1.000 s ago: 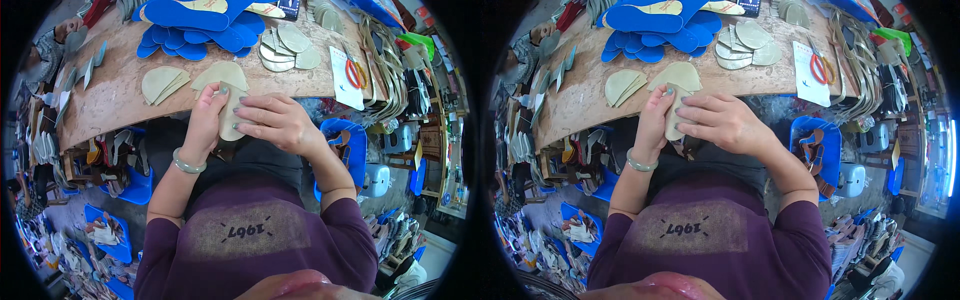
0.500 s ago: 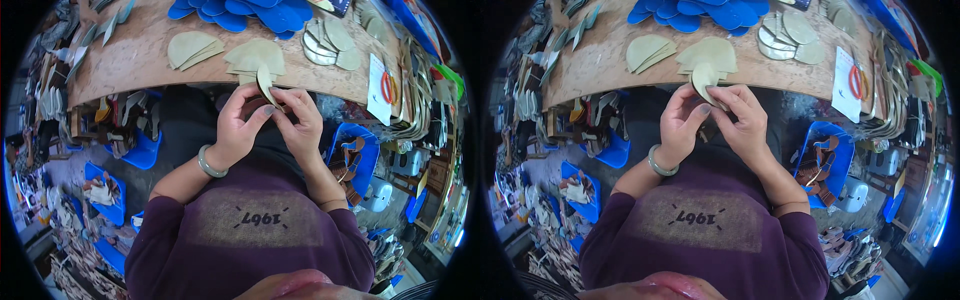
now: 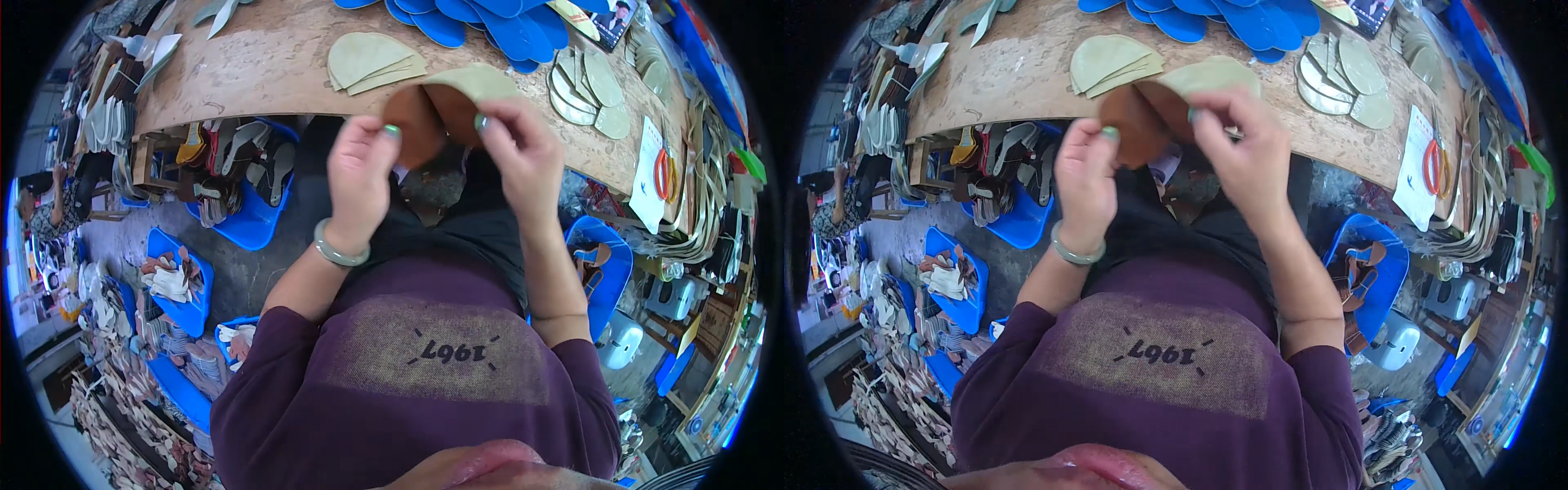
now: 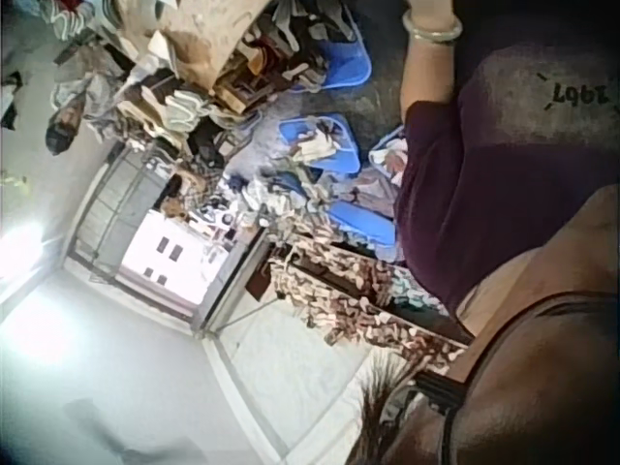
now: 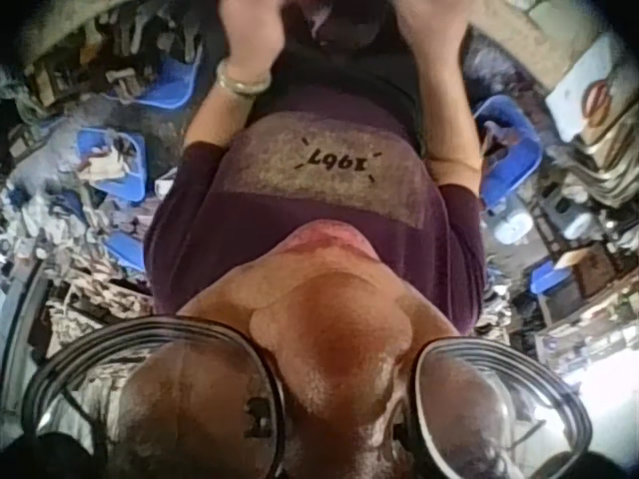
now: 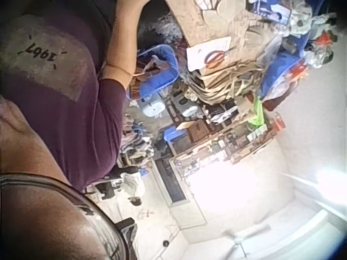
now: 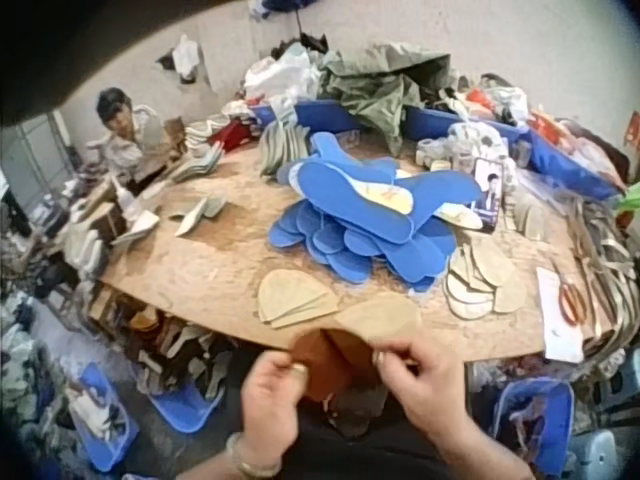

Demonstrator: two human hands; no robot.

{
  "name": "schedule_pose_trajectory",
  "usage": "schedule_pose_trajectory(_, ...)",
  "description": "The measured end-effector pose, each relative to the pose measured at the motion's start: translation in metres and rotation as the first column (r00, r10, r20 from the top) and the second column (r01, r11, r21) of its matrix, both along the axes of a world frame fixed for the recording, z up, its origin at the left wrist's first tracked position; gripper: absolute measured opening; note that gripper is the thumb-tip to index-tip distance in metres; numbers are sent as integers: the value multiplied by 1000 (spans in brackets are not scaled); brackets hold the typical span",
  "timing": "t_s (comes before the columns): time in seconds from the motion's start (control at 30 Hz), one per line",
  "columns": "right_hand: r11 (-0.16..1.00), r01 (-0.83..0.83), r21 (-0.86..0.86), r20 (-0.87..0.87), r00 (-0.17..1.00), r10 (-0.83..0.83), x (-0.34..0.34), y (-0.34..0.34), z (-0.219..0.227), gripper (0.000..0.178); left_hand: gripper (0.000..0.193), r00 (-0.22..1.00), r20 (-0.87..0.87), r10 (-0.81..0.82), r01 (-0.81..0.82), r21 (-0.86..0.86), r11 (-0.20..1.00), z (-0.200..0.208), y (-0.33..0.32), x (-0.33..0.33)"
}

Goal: The person repeatedly picks up beige semi-circular shoe parts and brown insoles from a table, aligns them, and presses them together by hand. The person handles the parts one at a time, stacking the assembled units on the table.

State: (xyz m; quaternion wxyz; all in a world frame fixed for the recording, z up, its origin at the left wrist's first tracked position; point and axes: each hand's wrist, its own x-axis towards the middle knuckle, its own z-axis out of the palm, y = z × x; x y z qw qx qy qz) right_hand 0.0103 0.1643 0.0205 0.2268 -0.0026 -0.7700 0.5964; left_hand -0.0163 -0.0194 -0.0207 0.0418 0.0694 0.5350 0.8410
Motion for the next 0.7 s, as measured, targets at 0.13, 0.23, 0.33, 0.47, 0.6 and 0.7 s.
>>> schedule_pose_trajectory(0.13, 995, 98, -14, -63, 993, -98, -69, 3, 11, 17, 13, 975, 129, 183, -196, 93, 976, 1, -50, -23)
schedule_pose_trajectory(0.23, 963, 208, 172, -210, 963, -171, -102, -11, 20, 18, 18, 965, 64, 254, -257, 55, 965, -10, -89, -22)
schedule_pose_trajectory(0.33, 733, 402, 549, -488, 866, -110, -124, -35, 14, 17, 22, 961, 116, 249, -255, 43, 966, -12, -105, -13)
schedule_pose_trajectory(0.47, 683, 93, 724, -231, 966, 113, -124, -86, -37, 20, 28, 979, 194, 66, -99, 164, 981, -14, -102, -4)
schedule_pose_trajectory(0.6, 819, -350, 454, -126, 885, 448, -84, -96, -24, 31, 35, 919, 279, -278, 117, 481, 869, -19, -92, -4)
schedule_pose_trajectory(0.7, 566, -812, 143, -16, 570, 822, -55, -69, -2, 52, 28, 757, 449, -475, 53, 682, 730, -9, -69, 5)
